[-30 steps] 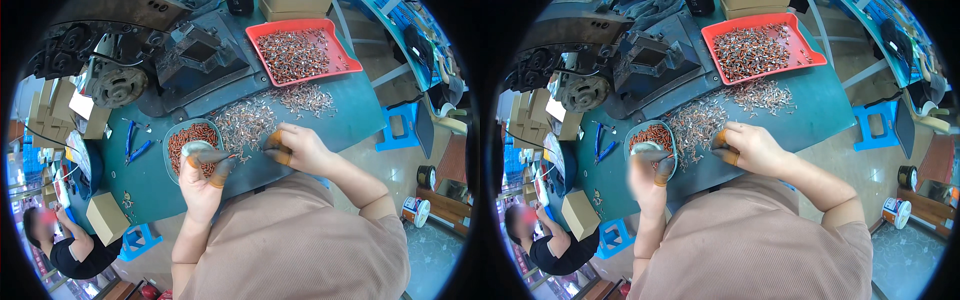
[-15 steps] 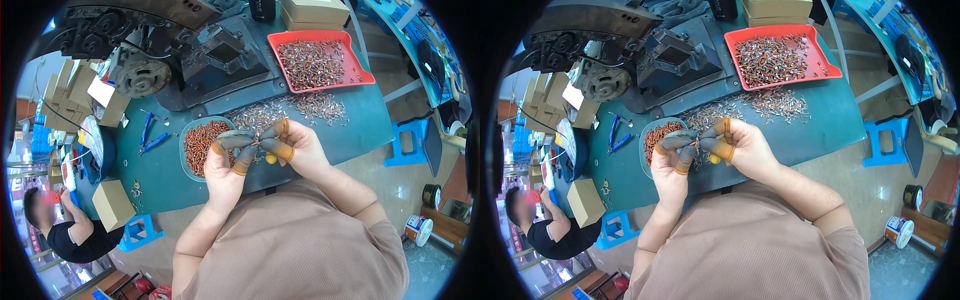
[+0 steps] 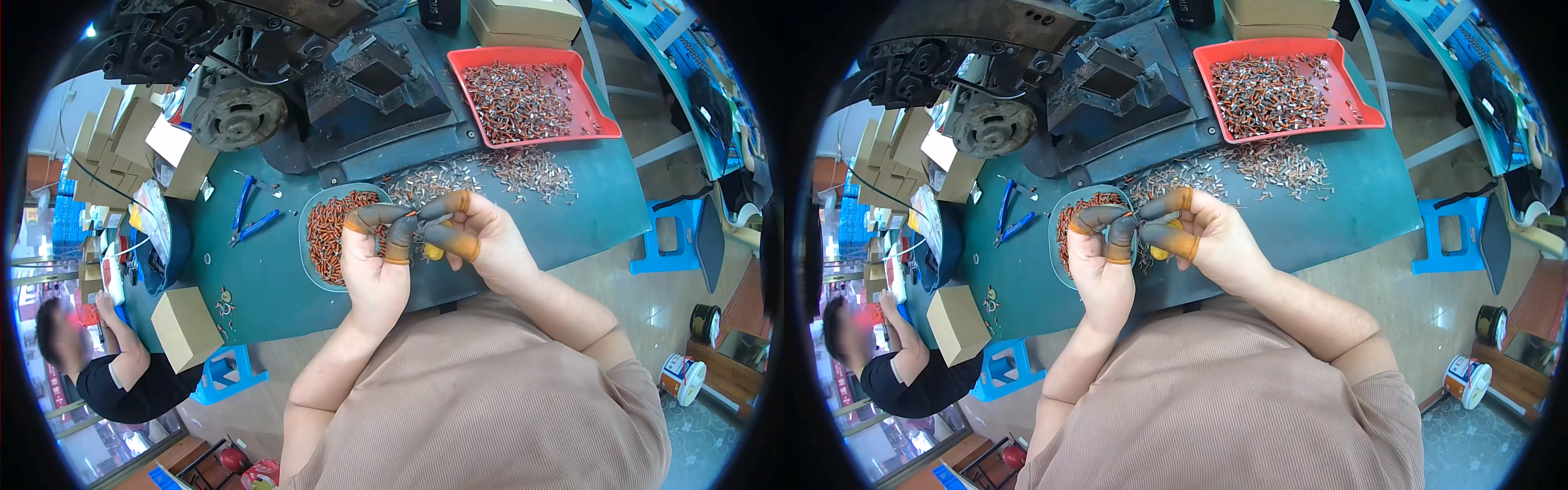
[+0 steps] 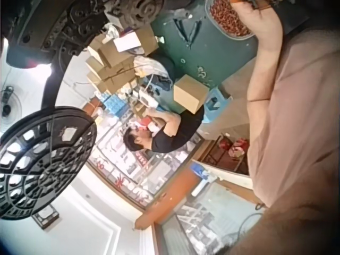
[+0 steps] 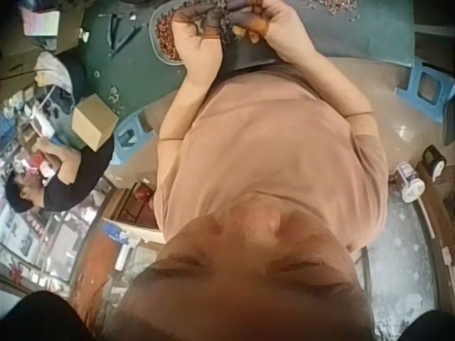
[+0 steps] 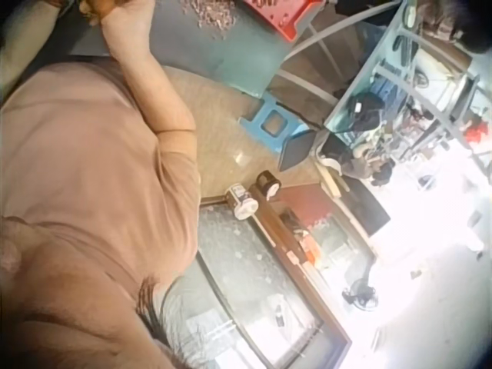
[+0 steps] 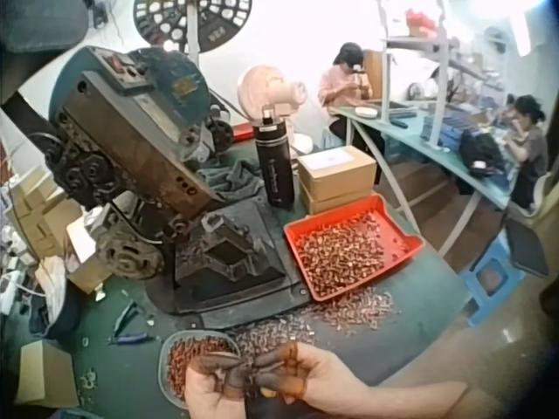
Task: The recorder is assembling small electronic components and crimping connectors at a manual assembly station.
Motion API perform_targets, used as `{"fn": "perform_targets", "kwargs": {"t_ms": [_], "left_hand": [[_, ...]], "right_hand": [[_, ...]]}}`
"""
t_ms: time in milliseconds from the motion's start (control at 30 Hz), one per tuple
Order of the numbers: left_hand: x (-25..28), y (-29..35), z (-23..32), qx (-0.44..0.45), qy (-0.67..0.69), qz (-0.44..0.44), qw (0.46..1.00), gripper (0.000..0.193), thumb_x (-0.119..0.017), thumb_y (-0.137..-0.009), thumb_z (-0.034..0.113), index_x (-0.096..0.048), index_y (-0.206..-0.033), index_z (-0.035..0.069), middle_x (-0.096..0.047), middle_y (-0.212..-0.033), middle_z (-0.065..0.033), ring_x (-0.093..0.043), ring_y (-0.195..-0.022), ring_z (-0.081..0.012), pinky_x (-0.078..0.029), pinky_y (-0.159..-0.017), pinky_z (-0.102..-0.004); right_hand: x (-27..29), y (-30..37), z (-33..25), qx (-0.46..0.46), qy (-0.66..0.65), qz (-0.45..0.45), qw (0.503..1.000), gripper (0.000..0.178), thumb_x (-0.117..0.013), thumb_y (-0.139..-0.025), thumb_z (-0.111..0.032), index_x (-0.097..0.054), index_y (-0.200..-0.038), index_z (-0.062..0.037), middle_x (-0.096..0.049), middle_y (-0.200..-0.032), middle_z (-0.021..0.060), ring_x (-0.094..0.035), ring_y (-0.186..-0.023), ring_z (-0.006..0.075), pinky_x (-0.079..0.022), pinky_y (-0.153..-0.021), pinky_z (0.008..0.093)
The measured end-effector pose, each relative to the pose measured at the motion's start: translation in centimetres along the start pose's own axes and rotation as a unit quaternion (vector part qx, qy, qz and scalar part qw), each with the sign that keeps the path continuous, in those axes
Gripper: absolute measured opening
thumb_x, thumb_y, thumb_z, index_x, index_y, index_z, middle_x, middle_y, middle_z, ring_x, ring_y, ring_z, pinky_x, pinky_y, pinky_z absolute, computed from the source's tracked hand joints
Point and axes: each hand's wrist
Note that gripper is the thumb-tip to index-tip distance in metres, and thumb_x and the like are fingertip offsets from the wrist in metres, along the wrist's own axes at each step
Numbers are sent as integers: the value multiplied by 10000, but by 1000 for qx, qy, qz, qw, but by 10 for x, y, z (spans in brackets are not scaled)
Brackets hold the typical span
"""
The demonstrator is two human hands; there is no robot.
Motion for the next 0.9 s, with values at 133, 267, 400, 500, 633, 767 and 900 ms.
{"fn": "perform_targets", "kwargs": {"t_ms": [133,267,400,500,633,767,900], "left_hand": [[1,2,-5,-47,-31,11,998,167,-636,-905,57,-541,-1036,13,-561,-975,-68,-551,-904,-149,-442,-826,-268],[4,0,-9,-72,-83,10,994,169,-635,-895,59,-536,-1025,14,-557,-969,-85,-557,-898,-176,-444,-821,-283],[7,-5,-9,-59,-70,13,996,159,-619,-893,42,-530,-1023,17,-557,-961,-90,-554,-898,-180,-445,-815,-284],[10,-11,-9,-66,-86,-12,994,163,-606,-893,24,-519,-1030,14,-556,-957,-96,-554,-907,-183,-444,-822,-288],[19,-37,-2,-69,-22,103,992,107,-588,-912,-4,-545,-1009,11,-581,-953,-68,-547,-900,-141,-437,-822,-273],[31,-73,16,-153,-175,89,969,115,-680,-845,18,-633,-948,39,-644,-910,-63,-581,-840,-187,-445,-803,-293],[29,-114,23,-339,-321,72,881,155,-735,-765,40,-679,-898,96,-659,-907,-65,-582,-820,-260,-440,-761,-343]], "right_hand": [[-2,-5,7,-18,-6,-10,1000,153,-708,-854,-123,-632,-955,-36,-626,-732,32,-550,-589,55,-400,-477,183],[4,-7,12,-32,1,-40,999,144,-703,-863,-147,-625,-922,-42,-628,-716,27,-547,-583,49,-380,-473,177],[2,-7,10,-37,35,-22,998,131,-697,-868,-138,-621,-919,-44,-633,-731,22,-551,-586,44,-383,-479,174],[6,-9,15,35,18,-38,998,122,-699,-867,-130,-621,-918,-50,-632,-740,10,-560,-600,41,-387,-483,170],[14,-11,-2,40,92,-36,994,99,-693,-868,-105,-620,-910,-52,-628,-744,2,-582,-620,43,-397,-482,171],[15,-38,-55,51,151,29,987,100,-699,-856,-95,-611,-872,-50,-632,-736,14,-604,-593,63,-420,-452,182],[-6,-81,-94,123,215,39,968,142,-694,-862,-130,-624,-928,-25,-637,-729,19,-587,-585,53,-408,-463,171]]}}
Point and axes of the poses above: each hand's wrist, its own y-axis away from the middle knuckle, its own x-axis out of the back of the hand, z = x × y
